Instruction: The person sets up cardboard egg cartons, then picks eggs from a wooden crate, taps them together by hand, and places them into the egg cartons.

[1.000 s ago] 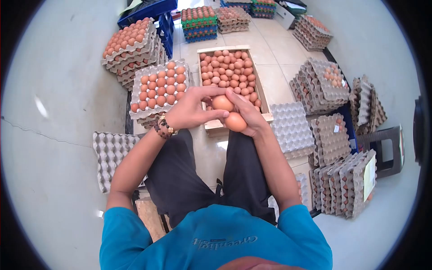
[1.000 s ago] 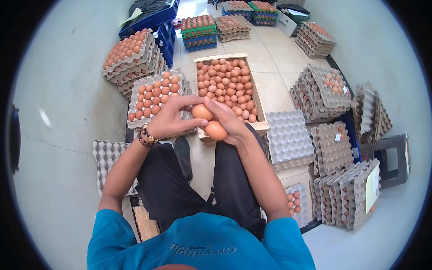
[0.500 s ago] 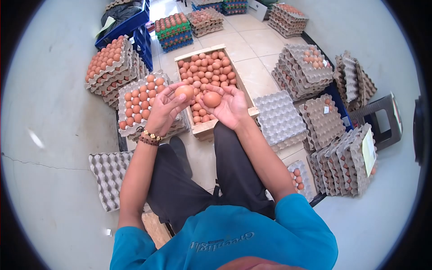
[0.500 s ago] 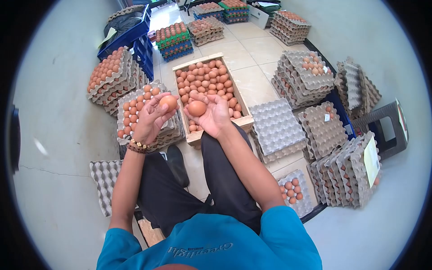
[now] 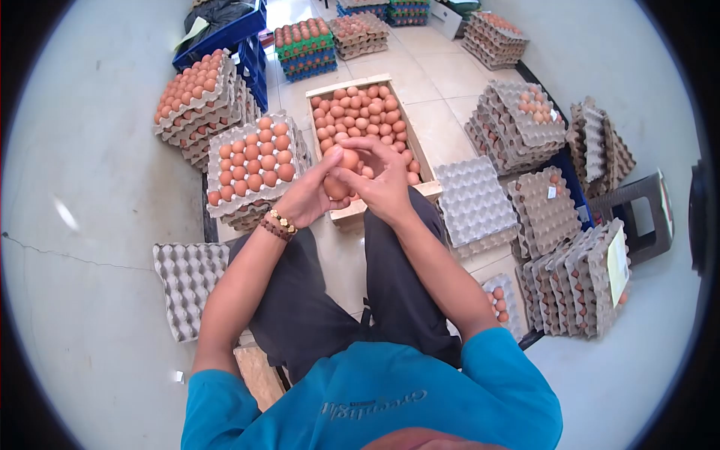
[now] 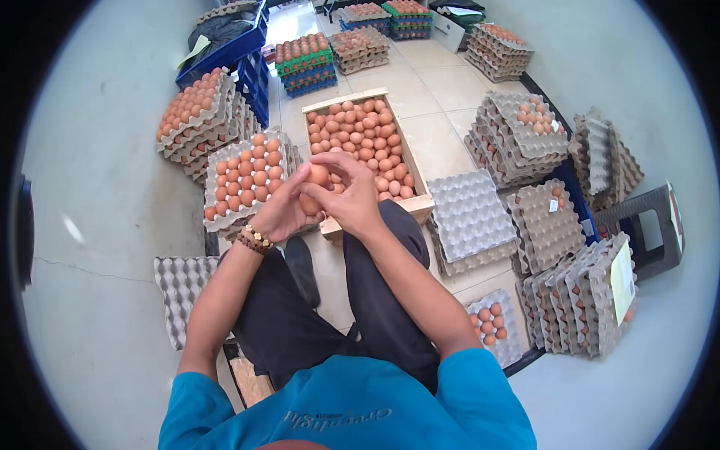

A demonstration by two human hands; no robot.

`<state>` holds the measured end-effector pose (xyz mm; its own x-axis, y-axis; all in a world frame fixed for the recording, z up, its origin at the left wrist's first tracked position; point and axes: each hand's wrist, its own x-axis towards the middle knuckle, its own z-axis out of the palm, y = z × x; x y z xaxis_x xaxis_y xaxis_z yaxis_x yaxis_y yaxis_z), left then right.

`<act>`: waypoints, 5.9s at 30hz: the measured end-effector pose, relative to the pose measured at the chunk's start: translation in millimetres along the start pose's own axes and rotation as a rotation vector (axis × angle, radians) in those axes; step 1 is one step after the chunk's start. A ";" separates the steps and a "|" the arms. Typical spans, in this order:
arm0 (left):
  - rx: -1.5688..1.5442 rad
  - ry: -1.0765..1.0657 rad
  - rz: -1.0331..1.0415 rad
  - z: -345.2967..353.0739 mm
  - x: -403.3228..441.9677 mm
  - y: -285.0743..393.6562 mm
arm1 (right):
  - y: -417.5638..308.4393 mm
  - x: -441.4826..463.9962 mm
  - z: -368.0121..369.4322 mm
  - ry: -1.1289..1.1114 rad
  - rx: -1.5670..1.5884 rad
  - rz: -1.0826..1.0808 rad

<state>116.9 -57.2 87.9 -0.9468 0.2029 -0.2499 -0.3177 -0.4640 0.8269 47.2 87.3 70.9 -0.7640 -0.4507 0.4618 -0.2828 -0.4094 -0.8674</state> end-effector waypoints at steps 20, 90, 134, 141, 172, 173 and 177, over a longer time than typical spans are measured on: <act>0.907 0.580 0.719 13.2 6.9 -35.9 | 26.2 2.8 15.2 -0.161 0.961 0.709; 0.958 1.465 0.461 -400.1 -140.0 -59.6 | 117.5 -173.3 -262.6 0.704 -1.069 0.199; 0.377 1.698 -0.293 -157.0 -260.3 -358.0 | 379.7 231.0 -106.4 -0.313 -1.721 0.212; 0.357 1.700 -0.334 -165.1 -254.6 -361.1 | 361.8 235.1 -102.6 -0.327 -1.581 0.274; 0.638 1.147 0.640 -139.2 -121.5 -30.1 | 155.0 181.6 -70.5 -0.419 0.503 0.663; 0.636 1.004 0.625 -124.9 -105.3 -1.4 | 132.5 176.4 -60.6 -0.471 0.460 0.711; 0.814 0.606 0.532 -63.9 -40.9 69.9 | 43.1 158.9 -7.7 -0.737 0.317 0.635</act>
<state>130.1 -153.0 123.8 -0.8907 -0.4033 0.2098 0.0487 0.3742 0.9261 -90.8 4.2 105.5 -0.1426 -0.9895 0.0254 0.2980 -0.0674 -0.9522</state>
